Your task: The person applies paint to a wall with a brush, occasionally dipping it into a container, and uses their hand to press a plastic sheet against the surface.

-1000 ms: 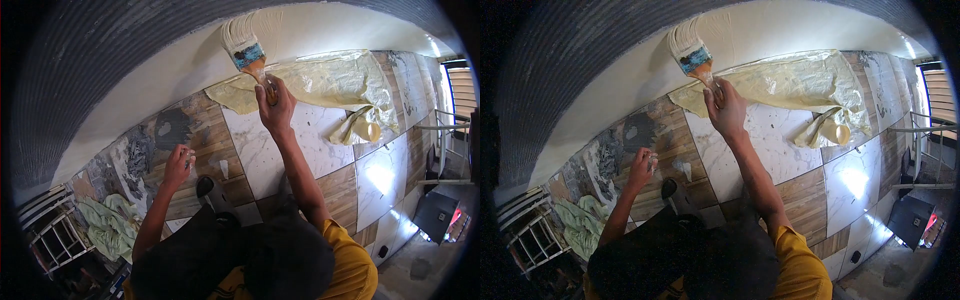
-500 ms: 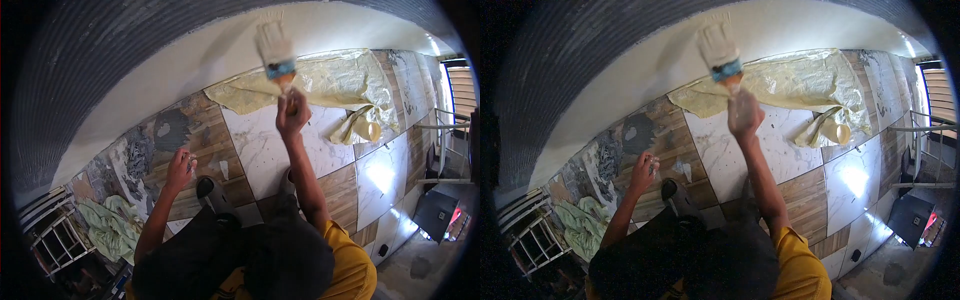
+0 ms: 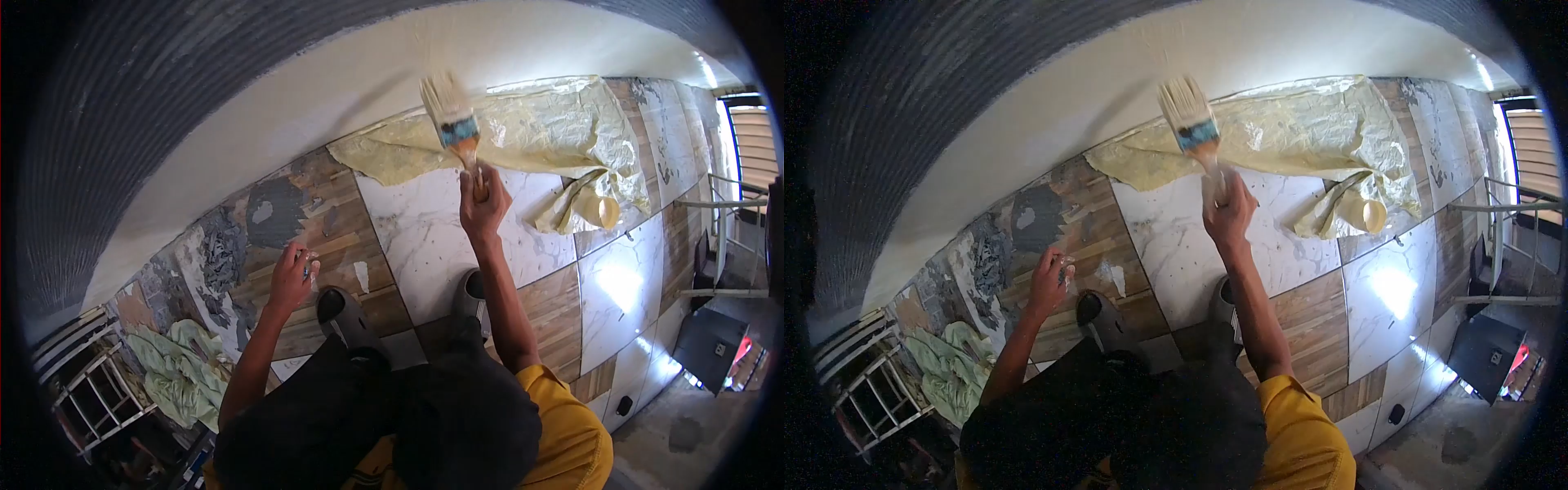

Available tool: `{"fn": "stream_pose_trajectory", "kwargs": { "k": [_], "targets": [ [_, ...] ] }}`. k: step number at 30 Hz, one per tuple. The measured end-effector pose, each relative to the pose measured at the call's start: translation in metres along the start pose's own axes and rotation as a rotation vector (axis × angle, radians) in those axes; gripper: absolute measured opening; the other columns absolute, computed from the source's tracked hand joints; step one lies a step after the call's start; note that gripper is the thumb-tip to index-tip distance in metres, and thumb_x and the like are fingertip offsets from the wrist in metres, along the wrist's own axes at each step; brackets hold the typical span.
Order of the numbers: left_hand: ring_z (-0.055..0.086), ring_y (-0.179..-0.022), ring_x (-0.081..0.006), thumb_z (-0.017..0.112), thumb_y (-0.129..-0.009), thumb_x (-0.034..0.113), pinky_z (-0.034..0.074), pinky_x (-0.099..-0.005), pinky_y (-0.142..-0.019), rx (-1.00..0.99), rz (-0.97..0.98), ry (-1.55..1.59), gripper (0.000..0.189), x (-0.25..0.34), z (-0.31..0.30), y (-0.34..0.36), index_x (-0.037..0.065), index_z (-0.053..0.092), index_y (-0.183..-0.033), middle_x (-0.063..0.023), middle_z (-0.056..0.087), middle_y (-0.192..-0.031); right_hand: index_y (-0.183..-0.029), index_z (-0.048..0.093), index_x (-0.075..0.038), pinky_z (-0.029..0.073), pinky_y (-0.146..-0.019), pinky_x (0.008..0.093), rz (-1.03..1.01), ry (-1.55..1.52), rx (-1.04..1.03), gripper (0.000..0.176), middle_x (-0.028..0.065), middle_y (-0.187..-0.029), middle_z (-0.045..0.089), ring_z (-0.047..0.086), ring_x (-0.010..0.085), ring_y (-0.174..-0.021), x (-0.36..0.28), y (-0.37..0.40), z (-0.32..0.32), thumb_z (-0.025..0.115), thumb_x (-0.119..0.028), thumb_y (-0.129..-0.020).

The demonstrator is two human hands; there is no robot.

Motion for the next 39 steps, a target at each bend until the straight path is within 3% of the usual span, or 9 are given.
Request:
{"fn": "stream_pose_trajectory", "kwargs": {
  "k": [3, 10, 13, 16, 21, 25, 35, 37, 39],
  "targets": [
    [0.056, -0.101, -0.0356, 0.066, -0.09, 0.017, 0.046, -0.0452, -0.086, -0.018, 0.024, 0.001, 0.022, 0.01, 0.0, -0.005, 0.001, 0.063, -0.105, -0.0142, 0.051, -0.108, -0.109, 0.065, -0.002, 0.055, -0.065, 0.0384, -0.148, -0.061, 0.188, 0.026, 0.0191, -0.088, 0.07, 0.07, 0.0362, -0.074, -0.048, -0.037, -0.007, 0.072, -0.009, -0.085],
    [0.057, -0.1, -0.0356, 0.068, -0.088, 0.013, 0.047, -0.0452, -0.085, -0.019, -0.007, 0.061, 0.021, 0.023, -0.006, -0.015, 0.002, 0.063, -0.106, -0.0143, 0.051, -0.108, -0.095, 0.062, -0.003, 0.049, -0.06, 0.0469, 0.052, 0.102, -0.123, 0.015, 0.0237, -0.077, 0.064, 0.062, 0.0453, -0.071, 0.032, -0.012, 0.056, 0.066, -0.016, -0.091],
    [0.058, -0.1, -0.0365, 0.068, -0.086, 0.008, 0.047, -0.0453, -0.084, -0.001, 0.013, 0.01, 0.023, 0.02, -0.02, -0.014, 0.001, 0.062, -0.107, -0.0143, 0.052, -0.108, -0.099, 0.066, 0.0, 0.048, -0.056, 0.0399, 0.06, 0.027, -0.093, 0.019, 0.0201, -0.069, 0.063, 0.064, 0.0358, -0.061, 0.029, 0.014, 0.027, 0.07, -0.017, -0.09],
    [0.058, -0.099, -0.0375, 0.068, -0.084, 0.005, 0.048, -0.0452, -0.084, -0.046, -0.027, 0.009, 0.024, 0.003, -0.034, -0.019, -0.001, 0.061, -0.107, -0.0142, 0.053, -0.108, -0.1, 0.066, 0.0, 0.043, -0.051, 0.0289, 0.124, -0.086, 0.075, 0.017, 0.0088, -0.064, 0.06, 0.053, 0.0115, -0.054, 0.013, 0.007, -0.011, 0.071, -0.011, -0.089],
    [0.059, -0.097, -0.0373, 0.066, -0.083, 0.003, 0.049, -0.0448, -0.083, -0.06, 0.067, -0.062, 0.023, 0.014, -0.065, -0.052, -0.002, 0.06, -0.105, -0.0144, 0.054, -0.107, -0.101, 0.064, -0.001, 0.047, -0.057, 0.0359, -0.161, -0.083, 0.125, 0.013, 0.0169, -0.072, 0.063, 0.062, 0.0272, -0.059, -0.024, -0.053, 0.009, 0.068, -0.009, -0.091],
    [0.06, -0.096, -0.0363, 0.065, -0.084, 0.002, 0.05, -0.0448, -0.081, -0.009, 0.151, -0.118, 0.021, 0.044, -0.08, -0.071, -0.003, 0.059, -0.103, -0.014, 0.055, -0.106, -0.103, 0.064, -0.002, 0.05, -0.06, 0.0467, 0.022, -0.023, -0.048, 0.021, 0.0246, -0.078, 0.066, 0.064, 0.0451, -0.07, 0.032, -0.027, 0.07, 0.064, -0.021, -0.094],
    [0.06, -0.099, -0.0369, 0.065, -0.082, -0.001, 0.049, -0.0451, -0.081, -0.009, 0.05, 0.034, 0.023, 0.041, -0.038, -0.032, -0.001, 0.06, -0.104, -0.0147, 0.054, -0.107, -0.096, 0.064, -0.001, 0.05, -0.063, 0.0453, 0.412, -0.12, -0.093, 0.014, 0.026, -0.082, 0.065, 0.064, 0.045, -0.073, 0.027, 0.019, 0.013, 0.065, -0.015, -0.092],
    [0.059, -0.096, -0.0373, 0.065, -0.081, -0.003, 0.047, -0.0452, -0.08, 0.004, -0.044, 0.146, 0.024, 0.024, -0.018, -0.02, 0.0, 0.061, -0.105, -0.0153, 0.053, -0.103, -0.1, 0.064, -0.002, 0.05, -0.063, 0.045, 0.039, -0.154, 0.089, 0.016, 0.0245, -0.085, 0.066, 0.064, 0.0441, -0.075, -0.002, -0.013, -0.008, 0.065, -0.016, -0.093],
    [0.058, -0.095, -0.0374, 0.064, -0.081, -0.004, 0.047, -0.0451, -0.079, 0.007, -0.013, 0.102, 0.024, 0.033, -0.01, -0.017, 0.001, 0.062, -0.105, -0.0154, 0.052, -0.102, -0.104, 0.061, -0.003, 0.05, -0.063, 0.0468, 0.009, -0.069, 0.08, 0.017, 0.0232, -0.084, 0.066, 0.065, 0.0438, -0.074, 0.017, -0.038, 0.01, 0.063, -0.016, -0.094]
  ]
}}
Point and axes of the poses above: each hand's wrist, its own y-axis away from the middle knuckle, its own z-axis out of the palm, x = y × z, the point moved 9 cm from there along -y, towards the middle knuckle
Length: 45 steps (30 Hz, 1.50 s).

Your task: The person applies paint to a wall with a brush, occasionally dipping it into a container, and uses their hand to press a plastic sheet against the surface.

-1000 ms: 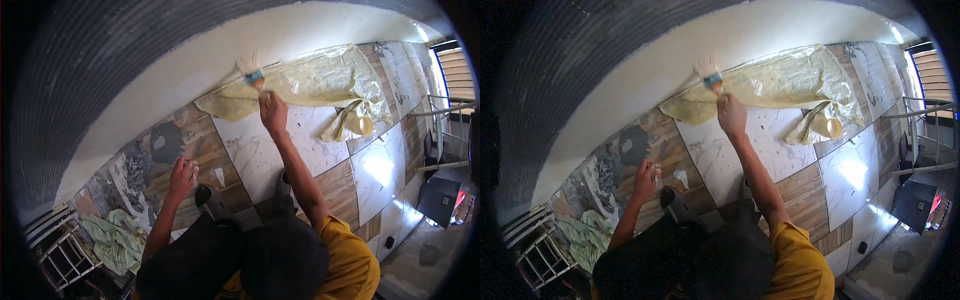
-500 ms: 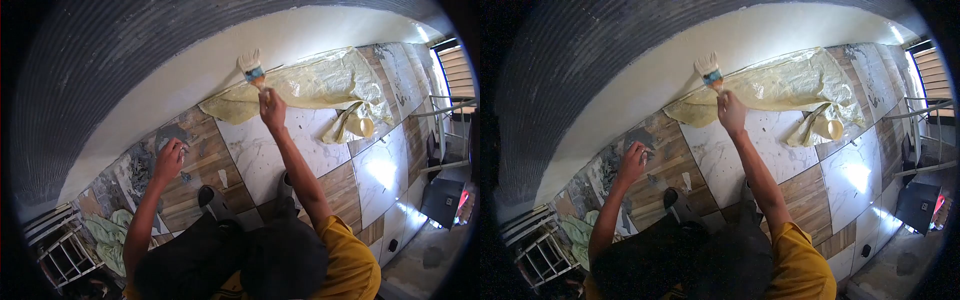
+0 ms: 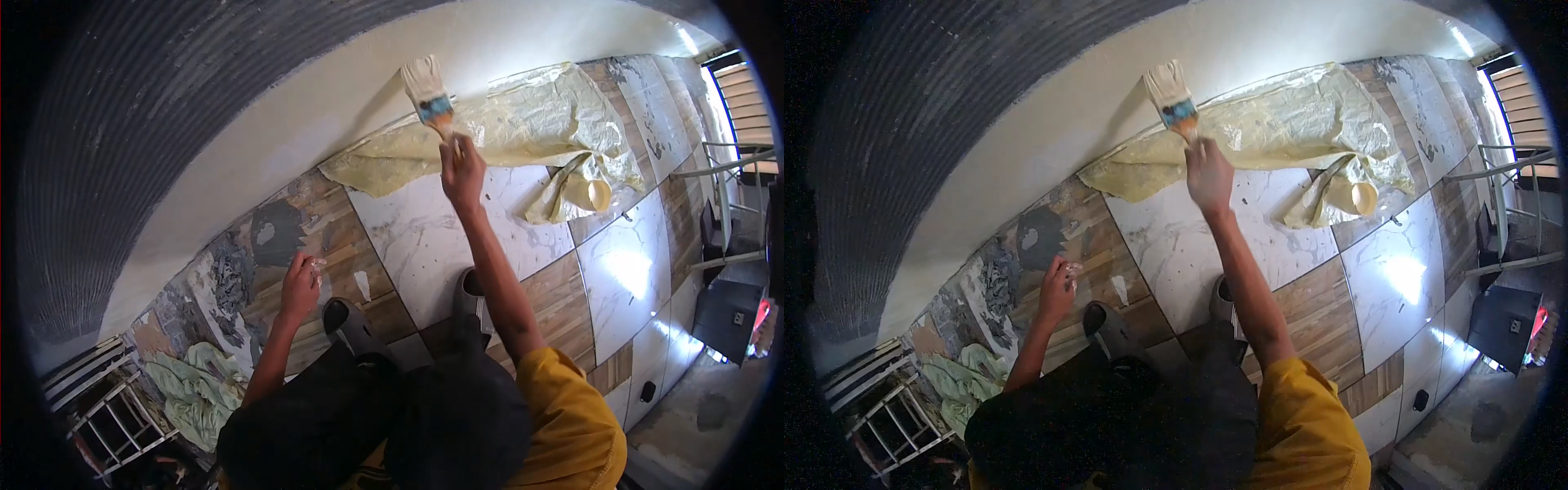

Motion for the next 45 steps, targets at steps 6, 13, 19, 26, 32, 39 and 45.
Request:
{"fn": "stream_pose_trajectory", "kwargs": {
  "k": [6, 13, 19, 26, 32, 39, 45],
  "targets": [
    [0.06, -0.105, -0.0367, 0.064, -0.09, 0.002, 0.048, -0.0479, -0.086, -0.105, -0.048, -0.056, 0.021, -0.002, 0.014, 0.005, 0.001, 0.061, -0.11, -0.0146, 0.053, -0.113, -0.098, 0.055, -0.002, 0.048, -0.063, 0.0523, 0.078, 0.149, -0.203, 0.015, 0.0246, -0.08, 0.065, 0.063, 0.0459, -0.074, 0.062, 0.0, 0.042, 0.059, -0.016, -0.095],
    [0.059, -0.103, -0.0377, 0.063, -0.091, 0.002, 0.048, -0.0468, -0.084, -0.105, -0.048, -0.064, 0.022, -0.009, 0.017, 0.014, 0.0, 0.061, -0.113, -0.0164, 0.053, -0.113, -0.099, 0.06, 0.001, 0.049, -0.065, 0.0513, 0.166, 0.195, -0.227, 0.023, 0.0283, -0.077, 0.064, 0.064, 0.0474, -0.075, 0.095, 0.012, 0.046, 0.059, -0.022, -0.095],
    [0.056, -0.099, -0.0354, 0.064, -0.083, -0.003, 0.045, -0.0428, -0.085, -0.031, -0.067, 0.009, 0.021, 0.0, 0.01, 0.011, 0.001, 0.062, -0.104, -0.0145, 0.051, -0.101, -0.096, 0.064, -0.001, 0.037, -0.047, 0.0259, 0.678, -0.364, -0.23, 0.026, -0.0022, -0.066, 0.054, 0.048, 0.0059, -0.055, 0.143, 0.054, 0.009, 0.059, -0.026, -0.099],
    [0.057, -0.098, -0.0359, 0.062, -0.085, -0.003, 0.046, -0.0425, -0.082, -0.103, -0.022, -0.043, 0.02, -0.001, 0.032, 0.013, 0.001, 0.062, -0.104, -0.0148, 0.051, -0.1, -0.099, 0.063, -0.001, 0.029, -0.038, 0.0244, 0.773, -0.695, -0.219, 0.034, -0.0045, -0.061, 0.045, 0.039, 0.0055, -0.045, 0.127, 0.034, 0.014, 0.048, -0.032, -0.103],
    [0.057, -0.1, -0.0361, 0.062, -0.086, -0.001, 0.047, -0.0436, -0.082, -0.087, -0.004, 0.01, 0.018, 0.012, 0.028, 0.007, 0.0, 0.062, -0.104, -0.0149, 0.051, -0.101, -0.102, 0.064, -0.002, 0.029, -0.038, 0.0248, 0.845, -0.566, -0.432, 0.035, -0.0028, -0.059, 0.045, 0.037, 0.007, -0.041, 0.112, 0.048, 0.086, 0.045, -0.031, -0.1],
    [0.058, -0.098, -0.0362, 0.062, -0.086, -0.002, 0.047, -0.0438, -0.084, -0.036, -0.026, -0.031, 0.018, 0.003, 0.022, 0.015, 0.001, 0.063, -0.104, -0.0144, 0.053, -0.1, -0.098, 0.061, -0.006, 0.025, -0.037, 0.0211, 1.0, -0.953, -0.526, 0.034, -0.0014, -0.062, 0.048, 0.036, 0.0063, -0.042, 0.086, 0.09, 0.068, 0.045, -0.035, -0.104],
    [0.058, -0.099, -0.0354, 0.061, -0.089, -0.001, 0.047, -0.043, -0.084, -0.113, -0.041, 0.022, 0.016, -0.011, 0.036, 0.016, 0.001, 0.062, -0.106, -0.0142, 0.051, -0.102, -0.101, 0.061, -0.004, 0.025, -0.037, 0.0225, 0.885, -0.76, -0.251, 0.034, -0.0017, -0.06, 0.047, 0.036, 0.0056, -0.043, 0.114, 0.055, 0.028, 0.045, -0.033, -0.105]
  ]
}}
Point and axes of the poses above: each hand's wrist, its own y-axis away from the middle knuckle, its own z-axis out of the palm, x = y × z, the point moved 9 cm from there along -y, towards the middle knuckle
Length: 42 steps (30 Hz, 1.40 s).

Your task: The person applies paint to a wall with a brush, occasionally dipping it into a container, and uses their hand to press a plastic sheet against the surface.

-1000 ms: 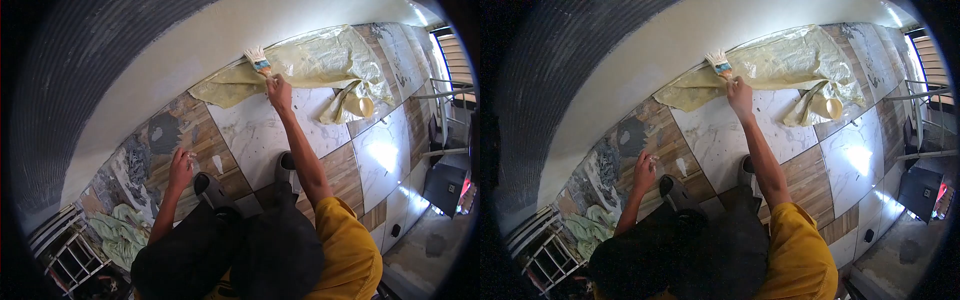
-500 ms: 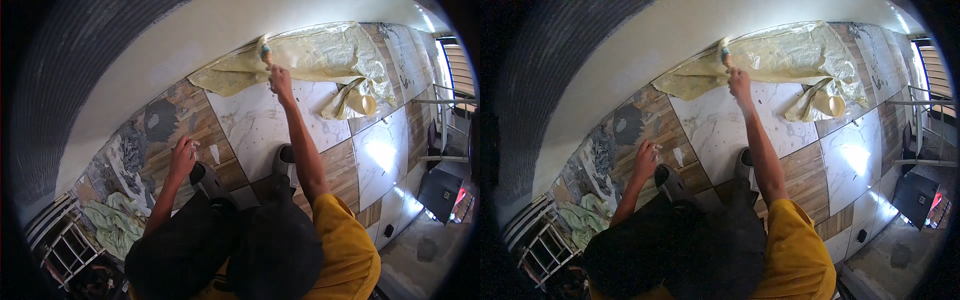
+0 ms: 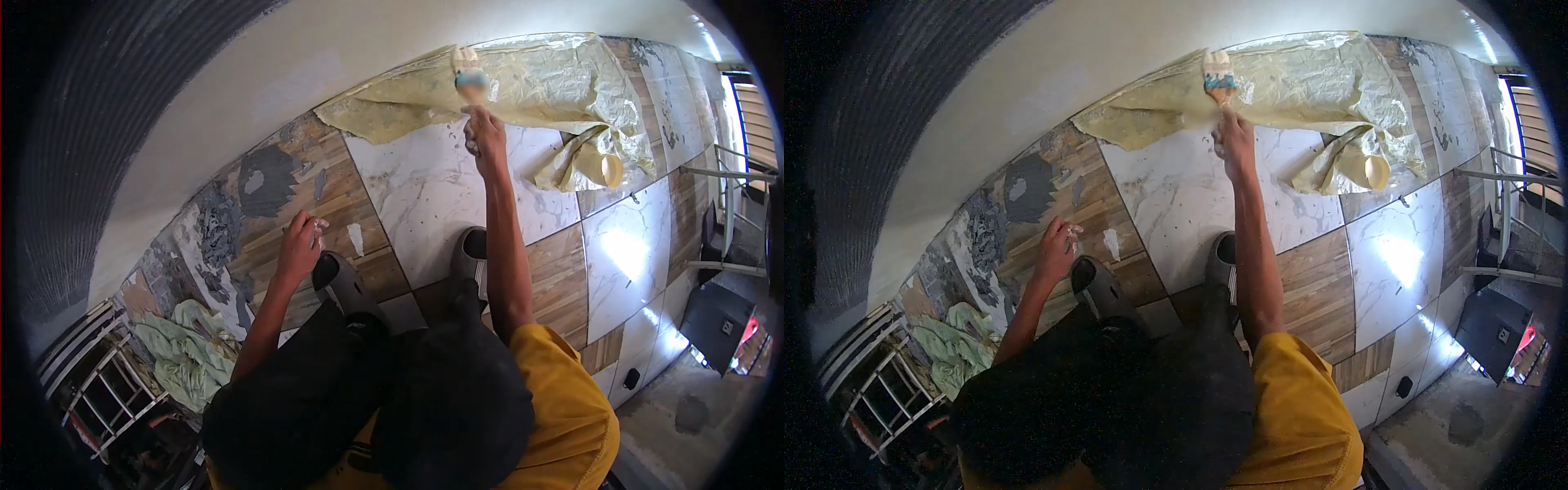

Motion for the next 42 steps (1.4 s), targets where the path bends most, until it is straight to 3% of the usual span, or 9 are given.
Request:
{"fn": "stream_pose_trajectory", "kwargs": {
  "k": [11, 15, 21, 27, 33, 36, 39, 41, 42],
  "targets": [
    [0.059, -0.098, -0.0346, 0.062, -0.087, -0.001, 0.047, -0.0438, -0.082, 0.023, -0.021, 0.013, 0.018, 0.015, -0.011, 0.001, 0.0, 0.063, -0.105, -0.0143, 0.052, -0.1, -0.095, 0.064, 0.0, 0.024, -0.037, 0.0224, 0.067, 0.268, -0.175, 0.034, -0.005, -0.058, 0.043, 0.034, 0.0033, -0.043, 0.009, 0.001, 0.042, 0.051, -0.031, -0.101],
    [0.059, -0.098, -0.0363, 0.062, -0.081, -0.004, 0.048, -0.0443, -0.083, 0.052, 0.036, -0.09, 0.025, -0.009, -0.024, 0.011, 0.0, 0.062, -0.106, -0.0147, 0.053, -0.101, -0.093, 0.064, 0.0, 0.024, -0.037, 0.0238, -0.001, 0.214, 0.025, 0.033, -0.0053, -0.057, 0.043, 0.034, 0.0039, -0.042, -0.007, 0.005, 0.015, 0.052, -0.03, -0.1],
    [0.06, -0.099, -0.0376, 0.062, -0.077, -0.004, 0.049, -0.0447, -0.085, -0.122, 0.076, -0.388, 0.032, -0.02, -0.106, -0.001, -0.001, 0.061, -0.109, -0.0157, 0.055, -0.105, -0.094, 0.064, 0.002, 0.024, -0.037, 0.0241, 0.061, 0.31, -0.097, 0.036, -0.0041, -0.056, 0.044, 0.034, 0.0043, -0.041, 0.004, -0.009, 0.027, 0.051, -0.032, -0.102],
    [0.059, -0.098, -0.039, 0.062, -0.082, -0.002, 0.048, -0.0459, -0.085, 0.009, 0.174, -0.511, 0.029, -0.007, -0.175, -0.008, -0.002, 0.061, -0.111, -0.0164, 0.055, -0.107, -0.096, 0.064, 0.002, 0.024, -0.037, 0.0235, 0.031, 0.294, -0.024, 0.036, -0.0046, -0.056, 0.042, 0.034, 0.0039, -0.042, -0.002, -0.019, 0.02, 0.051, -0.031, -0.102],
    [0.059, -0.099, -0.0378, 0.063, -0.084, 0.0, 0.048, -0.0461, -0.085, -0.087, 0.156, -0.475, 0.029, 0.012, -0.154, -0.016, -0.001, 0.06, -0.112, -0.0158, 0.055, -0.108, -0.093, 0.066, 0.003, 0.028, -0.04, 0.0252, -0.033, 0.216, 0.053, 0.04, -0.0027, -0.058, 0.045, 0.038, 0.0044, -0.045, -0.012, -0.005, 0.005, 0.052, -0.033, -0.102],
    [0.059, -0.098, -0.0368, 0.062, -0.084, 0.0, 0.048, -0.0468, -0.084, -0.223, 0.137, -0.41, 0.027, 0.031, -0.128, -0.023, -0.001, 0.061, -0.111, -0.0154, 0.054, -0.105, -0.092, 0.067, 0.003, 0.03, -0.04, 0.0268, -0.14, 0.456, 0.116, 0.039, -0.0021, -0.056, 0.048, 0.04, 0.0058, -0.044, -0.005, -0.027, -0.001, 0.054, -0.033, -0.101],
    [0.059, -0.097, -0.0365, 0.062, -0.084, 0.0, 0.047, -0.0471, -0.083, -0.268, 0.156, -0.453, 0.025, 0.049, -0.114, -0.02, -0.001, 0.061, -0.109, -0.0151, 0.052, -0.102, -0.088, 0.069, 0.004, 0.042, -0.05, 0.0355, -0.386, 0.792, 0.204, 0.04, 0.0094, -0.059, 0.058, 0.054, 0.0179, -0.05, -0.02, -0.027, 0.008, 0.056, -0.032, -0.099],
    [0.058, -0.096, -0.0365, 0.062, -0.085, 0.001, 0.047, -0.047, -0.083, -0.256, 0.175, -0.42, 0.024, 0.049, -0.111, -0.017, -0.001, 0.061, -0.109, -0.015, 0.052, -0.102, -0.084, 0.067, 0.003, 0.048, -0.068, 0.0524, -0.364, 0.949, 0.218, 0.037, 0.0283, -0.077, 0.065, 0.062, 0.0495, -0.074, -0.033, -0.011, 0.018, 0.052, -0.028, -0.097],
    [0.058, -0.095, -0.0366, 0.062, -0.085, 0.001, 0.047, -0.0469, -0.083, -0.243, 0.2, -0.39, 0.024, 0.052, -0.111, -0.017, -0.002, 0.061, -0.109, -0.0148, 0.052, -0.103, -0.084, 0.067, 0.003, 0.048, -0.068, 0.0524, -0.367, 0.947, 0.215, 0.037, 0.0283, -0.077, 0.065, 0.062, 0.0495, -0.074, -0.034, -0.011, 0.021, 0.052, -0.028, -0.097]
  ]
}}
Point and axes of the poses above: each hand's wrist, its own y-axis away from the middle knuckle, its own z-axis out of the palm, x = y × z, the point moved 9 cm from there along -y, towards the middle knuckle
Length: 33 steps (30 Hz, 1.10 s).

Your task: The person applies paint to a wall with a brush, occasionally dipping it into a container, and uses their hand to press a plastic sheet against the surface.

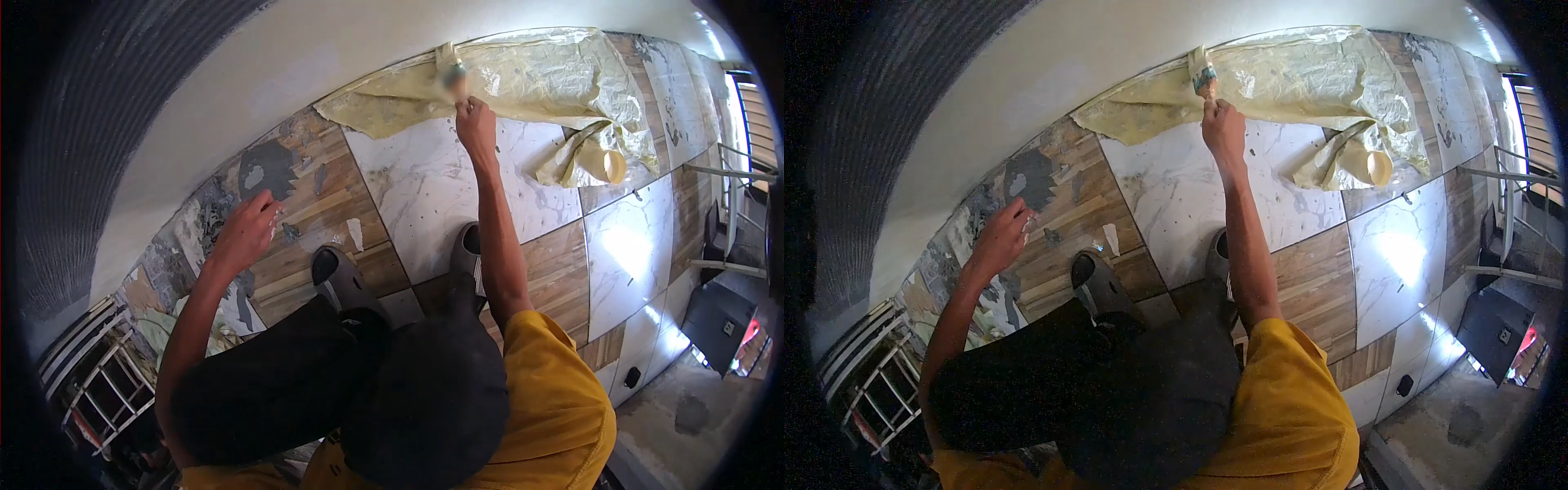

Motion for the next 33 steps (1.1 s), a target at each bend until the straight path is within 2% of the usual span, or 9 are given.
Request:
{"fn": "stream_pose_trajectory", "kwargs": {
  "k": [6, 8, 14, 18, 20, 24, 26, 29, 33],
  "targets": [
    [0.058, -0.094, -0.0368, 0.062, -0.086, 0.001, 0.047, -0.0468, -0.083, 0.027, -0.031, -0.01, 0.024, 0.001, -0.002, 0.004, -0.003, 0.061, -0.11, -0.0146, 0.052, -0.103, -0.086, 0.069, 0.001, 0.05, -0.07, 0.0544, -0.062, 0.162, -0.044, 0.036, 0.0278, -0.075, 0.065, 0.063, 0.0487, -0.075, -0.021, 0.004, -0.015, 0.054, -0.031, -0.096],
    [0.058, -0.094, -0.0367, 0.062, -0.086, 0.001, 0.047, -0.0468, -0.083, 0.033, -0.034, -0.022, 0.023, 0.001, -0.001, 0.006, -0.003, 0.061, -0.109, -0.0145, 0.052, -0.103, -0.088, 0.069, 0.002, 0.05, -0.073, 0.0554, -0.008, 0.25, -0.126, 0.037, 0.0297, -0.08, 0.066, 0.064, 0.0493, -0.078, -0.018, 0.002, -0.016, 0.056, -0.032, -0.094],
    [0.058, -0.095, -0.0361, 0.061, -0.087, 0.002, 0.047, -0.0466, -0.082, 0.001, -0.062, 0.005, 0.021, 0.003, 0.001, 0.002, -0.002, 0.061, -0.108, -0.0142, 0.052, -0.103, -0.09, 0.066, 0.005, 0.052, -0.078, 0.0555, -0.047, 0.34, -0.153, 0.034, 0.0337, -0.09, 0.066, 0.065, 0.051, -0.087, -0.017, -0.031, -0.013, 0.059, -0.029, -0.089],
    [0.059, -0.096, -0.0355, 0.06, -0.088, 0.002, 0.048, -0.0463, -0.083, -0.009, -0.067, 0.002, 0.022, 0.007, 0.002, 0.002, -0.002, 0.061, -0.109, -0.0142, 0.052, -0.103, -0.089, 0.066, 0.005, 0.052, -0.078, 0.0556, -0.056, 0.361, -0.138, 0.033, 0.0329, -0.089, 0.067, 0.065, 0.0509, -0.086, -0.023, -0.051, -0.01, 0.059, -0.027, -0.089],
    [0.059, -0.096, -0.0354, 0.06, -0.088, 0.002, 0.048, -0.0462, -0.083, -0.002, -0.063, 0.006, 0.022, 0.005, 0.004, 0.004, -0.002, 0.061, -0.11, -0.0143, 0.052, -0.103, -0.089, 0.066, 0.006, 0.052, -0.079, 0.0551, -0.084, 0.333, -0.071, 0.034, 0.0332, -0.088, 0.067, 0.065, 0.0501, -0.086, -0.017, -0.059, -0.012, 0.06, -0.027, -0.088],
    [0.059, -0.097, -0.0359, 0.06, -0.088, 0.003, 0.048, -0.0459, -0.084, -0.031, -0.079, 0.021, 0.025, 0.009, 0.005, 0.004, -0.002, 0.06, -0.113, -0.0146, 0.052, -0.105, -0.088, 0.069, 0.005, 0.052, -0.078, 0.0534, -0.086, 0.28, -0.122, 0.035, 0.0326, -0.084, 0.067, 0.067, 0.0478, -0.085, -0.007, -0.062, -0.013, 0.061, -0.029, -0.089],
    [0.058, -0.098, -0.036, 0.06, -0.088, 0.003, 0.048, -0.0458, -0.084, -0.036, -0.075, 0.03, 0.026, 0.006, 0.01, 0.003, -0.002, 0.06, -0.113, -0.0148, 0.053, -0.105, -0.092, 0.075, 0.0, 0.051, -0.074, 0.0453, -0.05, 0.16, -0.138, 0.04, 0.027, -0.08, 0.068, 0.069, 0.0418, -0.08, -0.004, -0.057, -0.015, 0.06, -0.037, -0.093],
    [0.058, -0.098, -0.0361, 0.061, -0.088, 0.003, 0.048, -0.0459, -0.083, -0.026, -0.061, 0.038, 0.026, 0.007, 0.013, 0.002, -0.002, 0.06, -0.113, -0.0151, 0.053, -0.105, -0.095, 0.076, -0.002, 0.051, -0.073, 0.041, -0.067, 0.051, -0.087, 0.039, 0.0241, -0.077, 0.068, 0.069, 0.0347, -0.074, 0.003, -0.054, -0.011, 0.059, -0.037, -0.093],
    [0.058, -0.098, -0.0362, 0.061, -0.088, 0.003, 0.048, -0.0461, -0.082, -0.006, -0.037, 0.048, 0.026, 0.009, 0.008, 0.002, -0.002, 0.06, -0.113, -0.0155, 0.052, -0.102, -0.097, 0.075, -0.001, 0.052, -0.076, 0.0455, -0.07, -0.032, -0.08, 0.036, 0.0272, -0.085, 0.069, 0.069, 0.0435, -0.084, 0.006, -0.051, -0.002, 0.06, -0.033, -0.093]
  ]
}}
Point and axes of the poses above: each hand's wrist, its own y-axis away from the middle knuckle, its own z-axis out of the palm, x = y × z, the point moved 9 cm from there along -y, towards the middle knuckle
